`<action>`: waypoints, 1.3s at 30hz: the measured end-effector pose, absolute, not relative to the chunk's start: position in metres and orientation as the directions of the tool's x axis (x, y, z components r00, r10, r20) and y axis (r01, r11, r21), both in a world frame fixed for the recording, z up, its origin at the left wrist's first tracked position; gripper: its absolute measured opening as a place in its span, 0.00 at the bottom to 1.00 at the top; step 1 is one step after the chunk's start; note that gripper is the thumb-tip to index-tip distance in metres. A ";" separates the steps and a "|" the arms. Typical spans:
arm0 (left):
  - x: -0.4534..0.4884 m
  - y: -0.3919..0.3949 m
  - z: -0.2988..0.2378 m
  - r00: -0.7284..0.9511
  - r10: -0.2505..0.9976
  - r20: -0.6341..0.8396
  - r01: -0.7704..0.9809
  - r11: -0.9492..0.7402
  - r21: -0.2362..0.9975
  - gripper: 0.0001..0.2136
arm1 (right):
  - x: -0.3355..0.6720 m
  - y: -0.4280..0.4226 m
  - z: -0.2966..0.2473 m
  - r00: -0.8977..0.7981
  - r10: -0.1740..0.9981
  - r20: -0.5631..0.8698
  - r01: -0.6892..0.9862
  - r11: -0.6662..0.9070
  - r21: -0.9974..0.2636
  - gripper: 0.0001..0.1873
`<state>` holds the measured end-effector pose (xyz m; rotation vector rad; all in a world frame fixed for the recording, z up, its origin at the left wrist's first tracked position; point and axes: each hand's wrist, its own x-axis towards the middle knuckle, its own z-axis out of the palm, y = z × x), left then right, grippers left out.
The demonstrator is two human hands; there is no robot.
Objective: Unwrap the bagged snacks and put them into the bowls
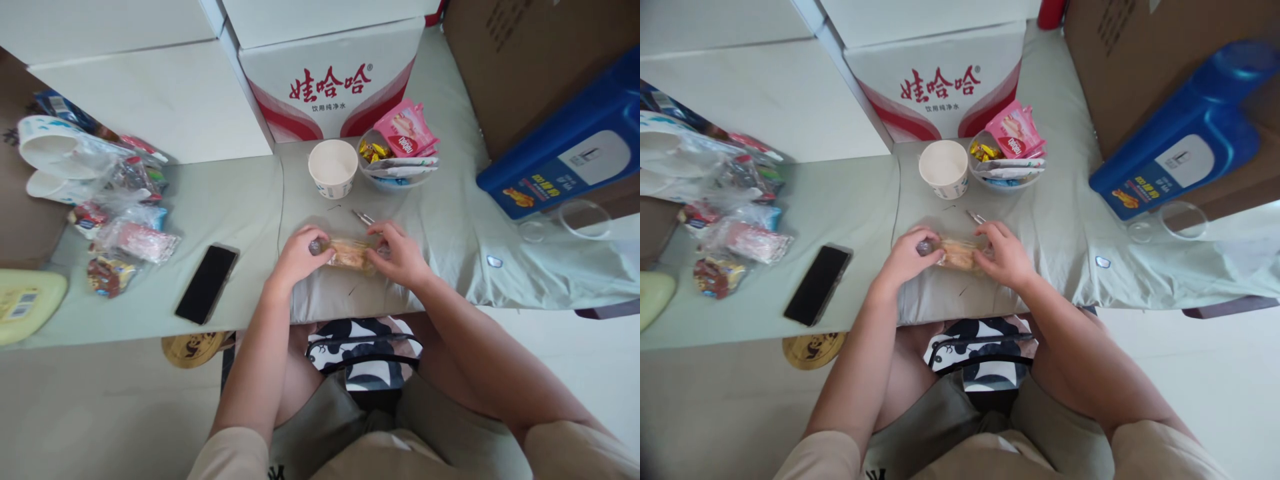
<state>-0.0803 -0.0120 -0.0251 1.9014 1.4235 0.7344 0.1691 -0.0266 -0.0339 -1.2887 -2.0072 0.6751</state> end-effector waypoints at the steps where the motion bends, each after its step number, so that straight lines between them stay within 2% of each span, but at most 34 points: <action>1: -0.081 -0.012 -0.025 0.254 0.966 0.051 0.594 -0.197 0.780 0.04 | 0.170 -0.027 -0.033 -0.319 0.918 0.236 0.575 0.385 -0.722 0.14; 6: -0.078 -0.016 -0.020 0.171 0.982 0.083 0.565 -0.167 0.808 0.04 | 0.174 -0.028 -0.031 -0.385 0.910 0.156 0.590 0.372 -0.717 0.15; 10: -0.076 -0.020 -0.017 0.139 0.977 0.159 0.537 -0.209 0.817 0.04 | 0.178 -0.031 -0.031 -0.420 0.895 0.152 0.611 0.402 -0.682 0.06; 16: -0.078 -0.029 -0.013 0.111 0.989 0.099 0.582 -0.145 0.800 0.07 | 0.182 -0.035 -0.024 -0.359 0.894 0.268 0.573 0.438 -0.693 0.06; 20: -0.082 -0.035 -0.009 0.117 0.991 0.067 0.585 -0.123 0.802 0.10 | 0.185 -0.037 -0.019 -0.331 0.908 0.257 0.567 0.409 -0.715 0.05; 27: -0.093 -0.038 -0.009 0.169 0.985 0.017 0.522 -0.104 0.847 0.09 | 0.193 -0.037 -0.017 -0.277 0.925 0.259 0.584 0.377 -0.719 0.08; 31: -0.102 -0.036 -0.005 0.248 0.962 -0.117 0.522 -0.031 0.852 0.10 | 0.199 -0.034 -0.015 -0.256 0.921 0.292 0.567 0.388 -0.727 0.10; 33: -0.107 -0.033 -0.002 0.318 0.922 -0.221 0.515 0.027 0.857 0.15 | 0.204 -0.033 -0.013 -0.277 0.912 0.302 0.544 0.408 -0.733 0.11; 36: -0.110 -0.031 -0.001 0.374 0.869 -0.323 0.527 0.087 0.845 0.25 | 0.211 -0.032 -0.012 -0.424 0.870 0.253 0.503 0.458 -0.733 0.12; 39: -0.104 -0.031 -0.003 0.321 0.870 -0.375 0.607 0.115 0.786 0.20 | 0.211 -0.032 -0.013 -0.568 0.812 0.136 0.579 0.511 -0.635 0.19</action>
